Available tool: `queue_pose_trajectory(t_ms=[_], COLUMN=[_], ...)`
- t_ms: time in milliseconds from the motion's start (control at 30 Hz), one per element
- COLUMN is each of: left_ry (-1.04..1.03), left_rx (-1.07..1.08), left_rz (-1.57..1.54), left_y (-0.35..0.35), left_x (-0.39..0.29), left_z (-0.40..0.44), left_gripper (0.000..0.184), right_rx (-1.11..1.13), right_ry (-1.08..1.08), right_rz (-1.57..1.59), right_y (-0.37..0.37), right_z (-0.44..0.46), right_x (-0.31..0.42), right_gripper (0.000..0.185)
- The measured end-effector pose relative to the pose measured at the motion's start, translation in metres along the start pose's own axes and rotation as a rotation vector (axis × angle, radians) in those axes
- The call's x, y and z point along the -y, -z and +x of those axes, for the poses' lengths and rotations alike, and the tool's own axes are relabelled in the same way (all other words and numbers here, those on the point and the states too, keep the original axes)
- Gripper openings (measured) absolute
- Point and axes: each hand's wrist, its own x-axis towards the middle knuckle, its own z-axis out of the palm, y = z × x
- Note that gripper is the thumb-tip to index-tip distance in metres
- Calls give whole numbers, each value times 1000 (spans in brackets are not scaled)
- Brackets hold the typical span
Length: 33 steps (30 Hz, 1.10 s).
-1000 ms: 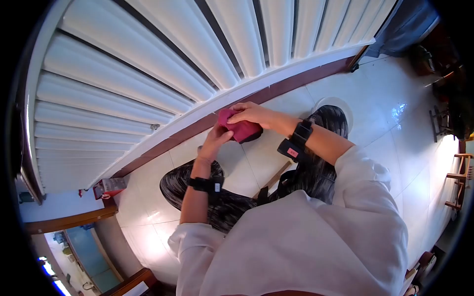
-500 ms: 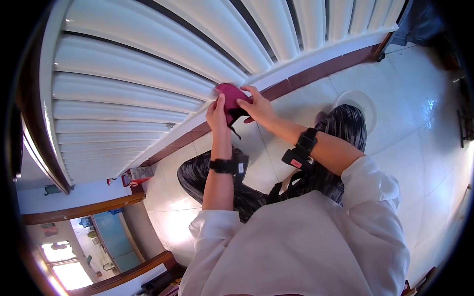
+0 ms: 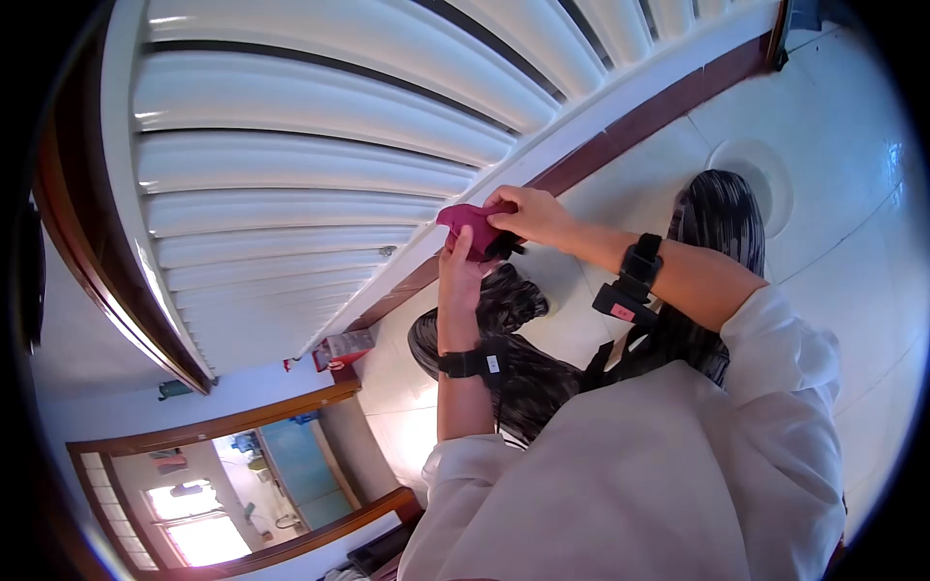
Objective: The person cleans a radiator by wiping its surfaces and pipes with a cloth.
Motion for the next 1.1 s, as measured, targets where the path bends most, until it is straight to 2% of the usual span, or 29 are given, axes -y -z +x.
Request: queue_pose_trajectory(t_ms=[33, 67, 100, 167, 200, 233, 267, 300, 367, 533, 600, 633, 700, 767, 833, 900, 967, 1000, 1100], left_ry=[5, -88, -77, -463, -451, -726, -1000, -995, -1272, -1282, -1300, -1300, -1175, -1172, -1249, -1327, -1088, -1206, -1227], left_rx=[19, -13, -9, -384, -381, -508, -617, -609, -481, -417, -264, -265, -169, -124, -121, -166, -72, -67, 0], left_rz=[38, 56, 77, 447, 460, 917, 1379, 1386, 1714, 1963, 2041, 2040, 2137, 2134, 2122, 2111, 2246, 2280, 2309], left_y=[0, 4, 3, 3, -1, -10, -14, -13, -13, -4, 1, 5, 7, 10, 6, -3, -9, -9, -12], left_x=[0, 2, -1, -6, -12, -23, -33, -39, -50, -41, -28, -23, -17, -27, -51, -60, -60, -55, -45], left_z=[-1, 2, 4, 10, 10, 8, 7, 9, 18, 51, 57, 58, 56, 56, 50, 44, 44, 47, 51], left_gripper=[40, 38, 38, 36, 36, 37, 40, 40, 45, 41, 37, 37, 34, 32, 34, 34, 31, 27, 25], right_rx=[20, 35, 25, -260, -312, -312, -217, -123, -132, -47, -49, -51, -42, -32, -49, -54, -54, -63, -65], right_ry=[110, 216, 213, 353, 336, 326, 296, 268, 271, 236, 232, 230, 225, 218, 327, 305, 289, 327, 352], right_rz=[-93, -183, -162, -543, -562, -552, -538, -523, -534, -539, -535, -535, -524, -517, -606, -635, -669, -657, -663], right_y=[-1, -2, -2, 1, 6, 11, 17, 20, 20, 22, 23, 24, 26, 27, 27, 26, 23, 22, 21], right_z=[0, 0, 2, 10, 8, 9, 12, 12, 10, 10, 11, 11, 10, 8, 9, 10, 11, 12, 13], right_x=[-1, -4, -7, -14, -8, -6, -5, -3, -1, -1, -2, -2, -1, -4, -8, -8, -7, -8, -11], right_gripper=[34, 36, 36, 31, 33, 33, 37, 42, 38, 36, 36, 35, 34, 33, 31, 30, 30, 26, 25])
